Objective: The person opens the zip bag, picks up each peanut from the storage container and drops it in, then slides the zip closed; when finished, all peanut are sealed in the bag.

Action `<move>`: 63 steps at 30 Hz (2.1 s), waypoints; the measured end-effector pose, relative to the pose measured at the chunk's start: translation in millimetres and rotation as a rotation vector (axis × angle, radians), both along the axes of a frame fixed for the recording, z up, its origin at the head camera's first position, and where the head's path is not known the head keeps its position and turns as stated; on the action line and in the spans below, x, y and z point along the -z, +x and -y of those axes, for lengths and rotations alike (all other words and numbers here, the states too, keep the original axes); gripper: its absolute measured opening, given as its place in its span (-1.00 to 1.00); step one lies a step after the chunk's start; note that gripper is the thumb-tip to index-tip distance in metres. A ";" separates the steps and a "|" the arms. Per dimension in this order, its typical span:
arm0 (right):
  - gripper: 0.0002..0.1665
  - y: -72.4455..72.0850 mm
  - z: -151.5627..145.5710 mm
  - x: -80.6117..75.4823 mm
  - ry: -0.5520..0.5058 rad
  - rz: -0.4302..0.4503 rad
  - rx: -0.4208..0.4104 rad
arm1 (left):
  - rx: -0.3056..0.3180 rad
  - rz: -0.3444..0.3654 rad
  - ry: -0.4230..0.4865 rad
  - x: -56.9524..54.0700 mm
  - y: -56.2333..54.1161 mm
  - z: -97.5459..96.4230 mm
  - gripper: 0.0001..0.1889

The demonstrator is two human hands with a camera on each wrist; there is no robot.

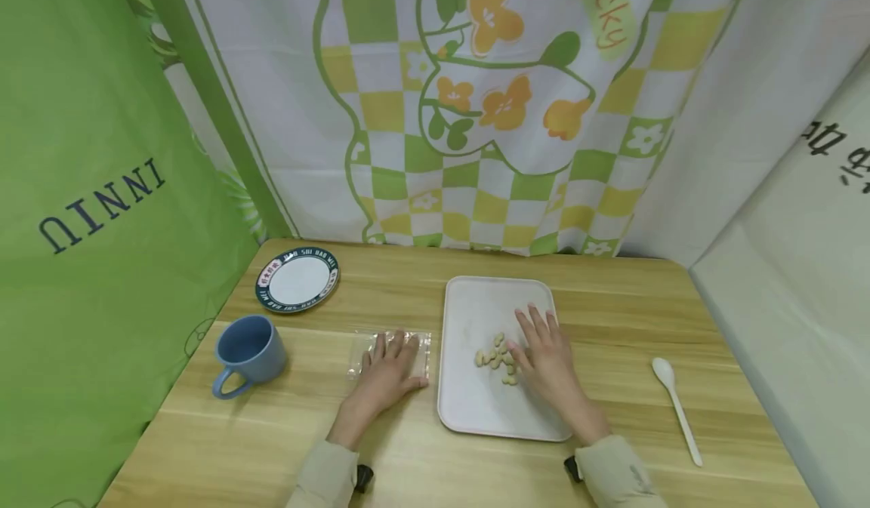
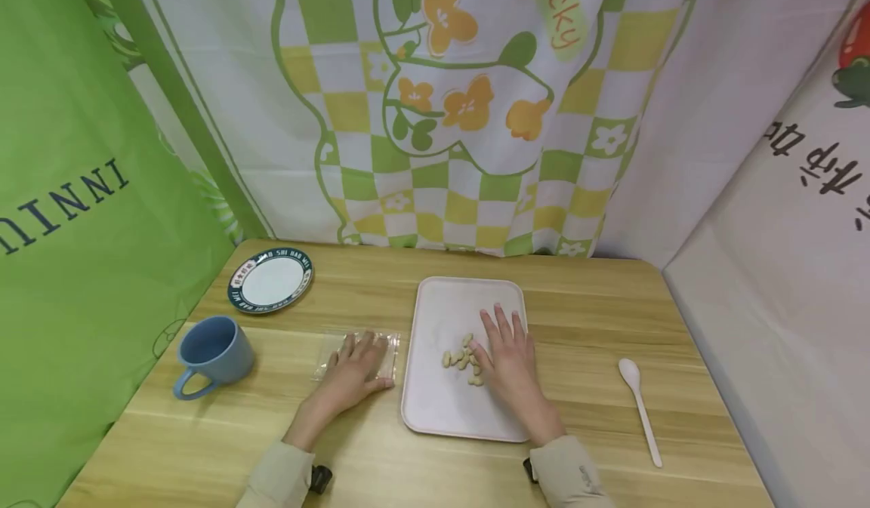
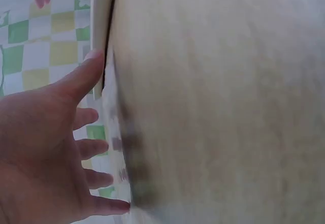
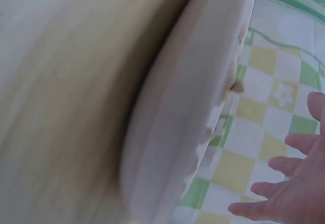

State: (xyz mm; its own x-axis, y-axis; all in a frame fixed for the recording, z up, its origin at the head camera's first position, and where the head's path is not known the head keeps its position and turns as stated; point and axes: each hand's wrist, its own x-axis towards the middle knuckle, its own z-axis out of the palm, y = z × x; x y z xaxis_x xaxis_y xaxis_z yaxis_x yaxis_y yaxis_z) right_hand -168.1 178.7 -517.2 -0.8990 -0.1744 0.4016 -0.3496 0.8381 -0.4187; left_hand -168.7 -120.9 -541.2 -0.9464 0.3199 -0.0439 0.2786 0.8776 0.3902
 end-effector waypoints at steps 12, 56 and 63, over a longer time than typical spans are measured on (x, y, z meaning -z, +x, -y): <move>-0.36 17.6 33.8 -5.5 -0.025 0.138 -0.091 | 0.037 -0.083 -0.069 3.3 4.0 1.3 -0.21; -0.90 7.9 97.8 -16.7 -0.631 0.514 -0.200 | 0.180 -0.343 0.361 -19.8 35.3 -11.5 -0.29; -0.91 9.9 95.7 -15.0 -0.645 0.532 -0.206 | 0.105 -0.250 0.458 -18.4 36.5 -15.4 -0.45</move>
